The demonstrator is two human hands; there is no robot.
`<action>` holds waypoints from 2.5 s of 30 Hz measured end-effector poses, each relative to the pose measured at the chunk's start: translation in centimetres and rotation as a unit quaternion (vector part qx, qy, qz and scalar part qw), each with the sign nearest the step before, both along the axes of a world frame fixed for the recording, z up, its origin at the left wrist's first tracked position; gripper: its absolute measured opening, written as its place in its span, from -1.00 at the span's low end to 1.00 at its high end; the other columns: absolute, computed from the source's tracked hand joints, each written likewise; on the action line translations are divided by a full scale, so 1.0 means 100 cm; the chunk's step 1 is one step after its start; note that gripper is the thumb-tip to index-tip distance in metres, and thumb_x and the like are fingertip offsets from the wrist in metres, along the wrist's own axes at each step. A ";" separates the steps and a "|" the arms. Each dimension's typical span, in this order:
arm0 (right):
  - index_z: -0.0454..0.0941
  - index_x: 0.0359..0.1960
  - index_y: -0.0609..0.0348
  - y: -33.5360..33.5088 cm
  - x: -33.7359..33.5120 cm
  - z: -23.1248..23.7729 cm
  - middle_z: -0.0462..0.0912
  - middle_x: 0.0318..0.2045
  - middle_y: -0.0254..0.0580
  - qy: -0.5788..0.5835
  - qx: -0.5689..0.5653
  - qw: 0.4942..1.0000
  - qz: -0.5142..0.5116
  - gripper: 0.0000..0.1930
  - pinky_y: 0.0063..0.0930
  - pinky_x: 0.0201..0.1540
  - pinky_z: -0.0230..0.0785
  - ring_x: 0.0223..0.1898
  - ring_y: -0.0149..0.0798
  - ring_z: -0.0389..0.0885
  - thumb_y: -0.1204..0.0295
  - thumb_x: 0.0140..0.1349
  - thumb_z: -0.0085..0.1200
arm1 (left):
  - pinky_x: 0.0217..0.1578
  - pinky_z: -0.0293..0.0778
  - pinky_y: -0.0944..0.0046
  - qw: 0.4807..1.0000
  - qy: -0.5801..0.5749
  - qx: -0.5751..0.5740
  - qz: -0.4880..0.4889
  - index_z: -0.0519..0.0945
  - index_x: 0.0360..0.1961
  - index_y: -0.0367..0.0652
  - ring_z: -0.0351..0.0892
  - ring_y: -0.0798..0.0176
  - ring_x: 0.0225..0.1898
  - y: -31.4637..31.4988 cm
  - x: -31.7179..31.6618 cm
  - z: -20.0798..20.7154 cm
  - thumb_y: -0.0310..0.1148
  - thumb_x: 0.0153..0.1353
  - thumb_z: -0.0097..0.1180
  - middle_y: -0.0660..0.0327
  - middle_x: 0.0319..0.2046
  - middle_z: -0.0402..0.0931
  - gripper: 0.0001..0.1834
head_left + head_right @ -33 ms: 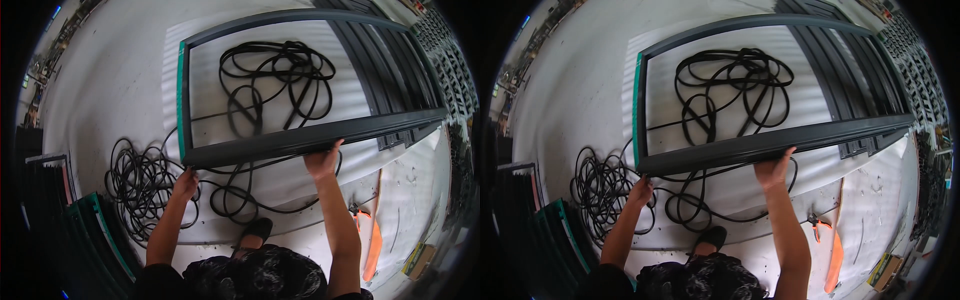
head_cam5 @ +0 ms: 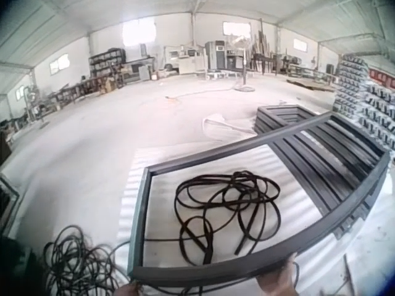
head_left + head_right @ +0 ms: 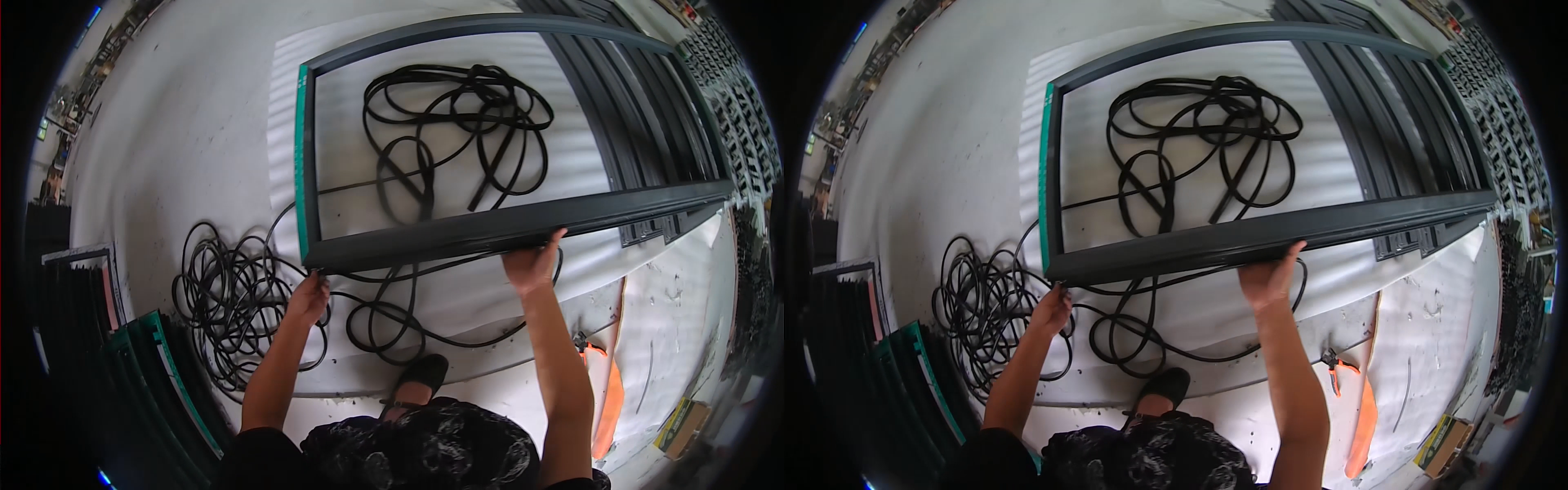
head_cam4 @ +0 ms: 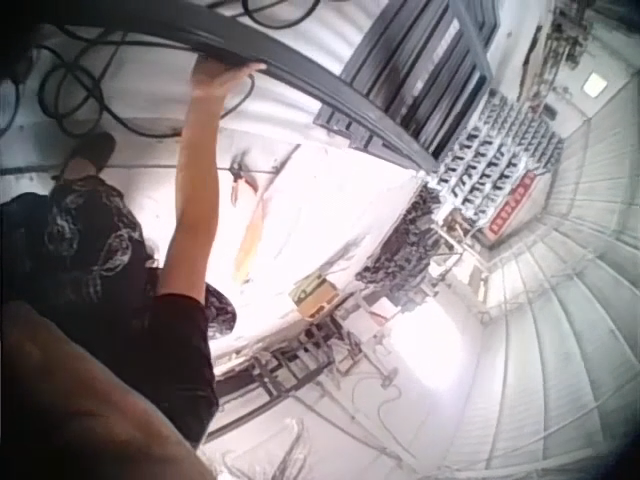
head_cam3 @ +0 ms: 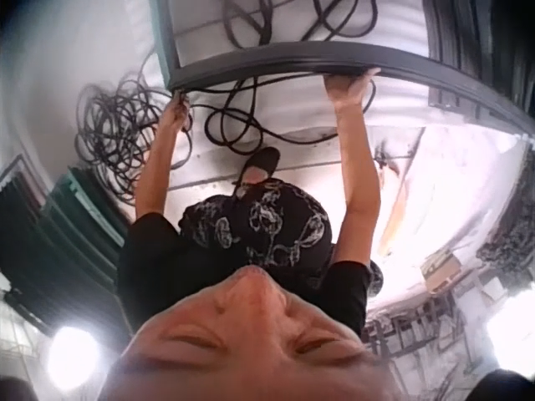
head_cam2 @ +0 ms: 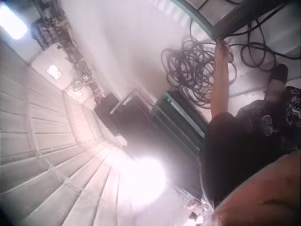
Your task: The person fits a rubber seal into the groove of a metal window frame by hand, using a pair of pliers to trim the excess seal and pushing it into the corners.
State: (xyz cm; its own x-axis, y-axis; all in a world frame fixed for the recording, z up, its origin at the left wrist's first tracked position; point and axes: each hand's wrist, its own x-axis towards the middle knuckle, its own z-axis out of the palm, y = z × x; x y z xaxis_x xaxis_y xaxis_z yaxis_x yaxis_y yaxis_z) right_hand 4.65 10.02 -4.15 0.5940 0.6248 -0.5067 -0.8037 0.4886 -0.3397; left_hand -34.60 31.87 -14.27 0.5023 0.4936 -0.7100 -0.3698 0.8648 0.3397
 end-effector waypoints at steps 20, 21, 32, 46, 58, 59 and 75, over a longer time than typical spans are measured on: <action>0.40 0.08 0.24 -0.070 0.134 0.183 0.54 -0.01 -0.06 -0.245 -0.092 0.955 0.140 -0.51 -0.44 0.01 0.36 0.02 -0.23 0.50 0.08 0.33 -0.18 | -0.37 0.52 0.44 0.984 0.138 -0.102 0.055 0.52 -0.30 -0.15 0.52 0.26 -0.35 -0.019 0.019 -0.007 -0.38 0.23 0.06 0.22 -0.38 0.54 -0.91; 0.30 0.17 0.23 -0.038 0.111 0.204 0.45 0.08 -0.02 -0.270 -0.117 0.950 0.107 -0.43 -0.37 0.12 0.28 0.11 -0.18 0.43 0.01 0.34 -0.26 | -0.38 0.51 0.43 0.983 0.146 -0.094 0.058 0.53 -0.29 -0.15 0.52 0.27 -0.36 -0.020 0.017 -0.005 -0.37 0.22 0.08 0.24 -0.39 0.54 -0.90; 0.24 0.26 -0.06 -0.020 0.125 0.194 0.27 0.24 -0.11 -0.865 -0.422 -0.164 0.214 -0.26 -0.12 0.22 0.20 0.23 -0.02 0.26 0.51 -0.03 0.22 | -0.49 0.47 0.42 0.874 0.366 0.063 -0.313 0.55 -0.33 -0.26 0.54 0.31 -0.52 -0.034 0.032 0.034 -0.22 0.25 0.01 0.24 -0.55 0.52 -0.72; 0.45 -0.30 0.23 -0.046 0.233 0.143 0.48 -0.49 -0.29 -0.657 -0.279 0.583 0.388 -0.89 -0.57 -0.37 0.24 -0.46 -0.43 0.40 0.46 0.28 -0.09 | -0.24 0.39 0.11 0.244 0.564 0.572 -0.544 0.62 -0.52 -0.08 0.42 0.05 -0.10 -0.170 -0.034 0.138 -0.24 -0.13 0.32 0.13 -0.26 0.43 -0.81; 0.56 -0.30 0.18 0.001 0.204 0.106 0.58 -0.41 -0.30 -0.564 -0.147 0.740 0.335 -0.68 -0.59 -0.27 0.29 -0.36 -0.48 0.46 0.15 0.27 0.02 | 0.00 0.49 0.19 0.857 -0.191 -0.020 -0.477 0.37 0.02 -0.35 0.55 0.08 -0.06 -0.218 0.312 0.278 -0.18 0.34 -0.11 -0.01 0.02 0.45 -0.58; 0.57 -0.27 0.19 -0.001 0.202 0.113 0.59 -0.41 -0.32 -0.548 -0.131 0.752 0.342 -0.71 -0.60 -0.28 0.29 -0.35 -0.50 0.47 0.19 0.25 0.05 | -0.04 0.49 0.27 0.824 -0.229 -0.010 -0.519 0.38 0.04 -0.37 0.55 0.16 -0.07 -0.236 0.331 0.287 -0.17 0.30 -0.02 0.01 -0.03 0.49 -0.53; 0.39 -0.22 0.09 -0.156 0.318 0.110 0.11 -0.60 -0.42 -0.322 -0.018 0.908 0.268 -0.79 -0.61 -0.41 0.06 -0.51 -0.49 0.16 0.32 0.19 0.08 | -0.37 0.50 0.32 0.630 0.489 0.426 -0.428 0.54 -0.26 -0.25 0.59 0.31 -0.44 -0.140 0.217 0.124 -0.24 0.19 0.06 0.13 -0.41 0.60 -0.73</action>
